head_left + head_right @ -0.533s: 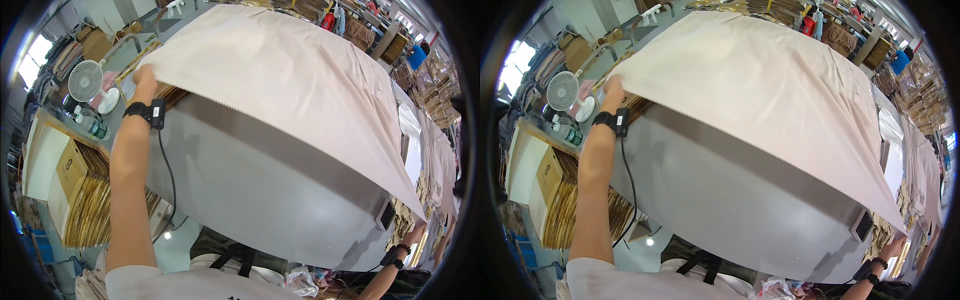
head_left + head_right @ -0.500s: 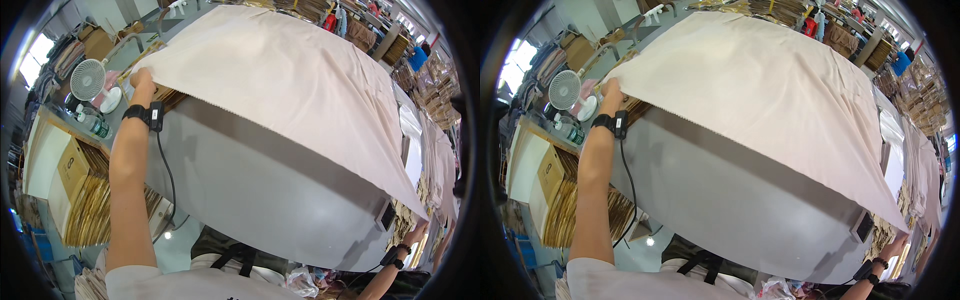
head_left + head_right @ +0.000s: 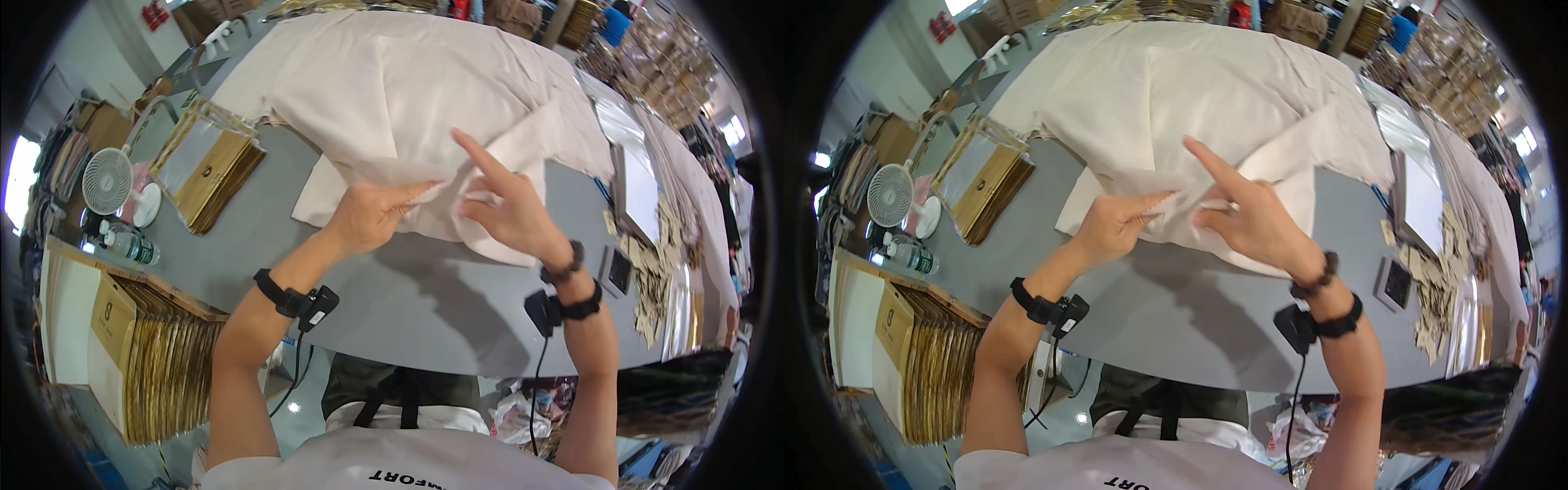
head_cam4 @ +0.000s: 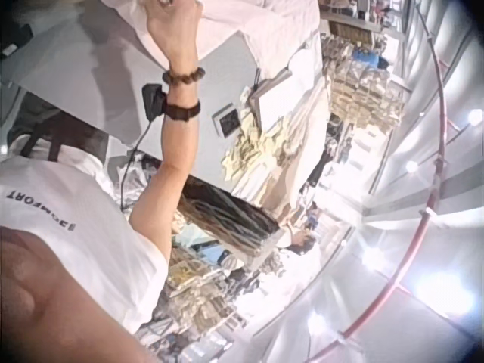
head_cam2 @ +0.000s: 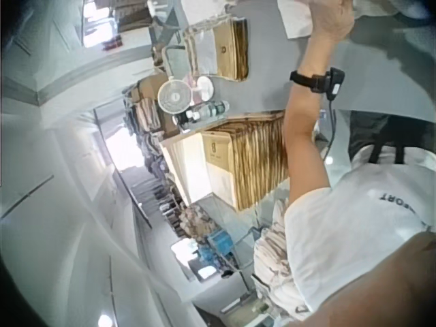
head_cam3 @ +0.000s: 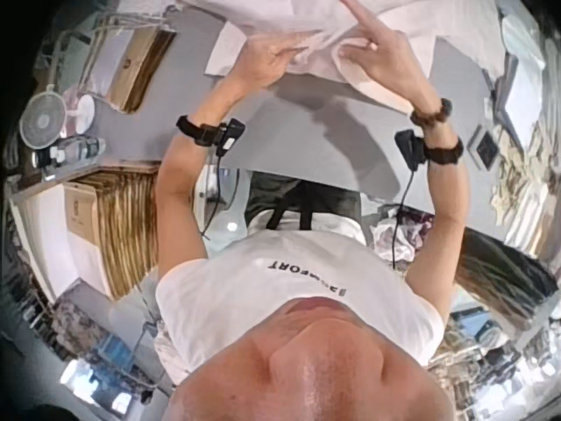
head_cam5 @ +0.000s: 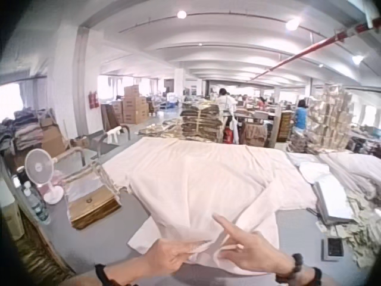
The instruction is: The person folds a light-colored garment on a table, attaches a tag, and places it into a gold mailing bag. This sequence is repeated multiple times with identical garments and packaging materials.
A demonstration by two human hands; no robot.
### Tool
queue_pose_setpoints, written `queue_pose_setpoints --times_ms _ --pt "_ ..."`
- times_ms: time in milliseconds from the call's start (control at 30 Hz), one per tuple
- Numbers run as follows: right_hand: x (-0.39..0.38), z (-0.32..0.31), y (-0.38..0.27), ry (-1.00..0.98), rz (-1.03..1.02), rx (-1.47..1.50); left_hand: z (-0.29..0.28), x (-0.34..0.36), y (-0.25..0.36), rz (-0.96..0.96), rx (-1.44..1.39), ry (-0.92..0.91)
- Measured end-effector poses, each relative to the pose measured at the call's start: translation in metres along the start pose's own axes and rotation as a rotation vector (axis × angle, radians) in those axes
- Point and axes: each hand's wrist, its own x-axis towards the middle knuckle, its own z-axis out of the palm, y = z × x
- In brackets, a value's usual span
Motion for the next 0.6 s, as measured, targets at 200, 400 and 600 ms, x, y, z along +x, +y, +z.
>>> queue_pose_setpoints --times_ms 200,400,600 --pt "-0.017 0.004 -0.001 0.268 -0.139 -0.104 0.037 -0.018 0.005 -0.153 0.057 0.111" --pt "-0.134 -0.078 -0.030 1.148 -0.245 -0.174 -0.042 -0.063 -0.034 -0.542 0.494 0.424" --pt "-0.263 -0.145 -0.067 1.378 -0.326 -0.540 -0.200 -0.134 0.048 -0.169 -0.417 0.814"
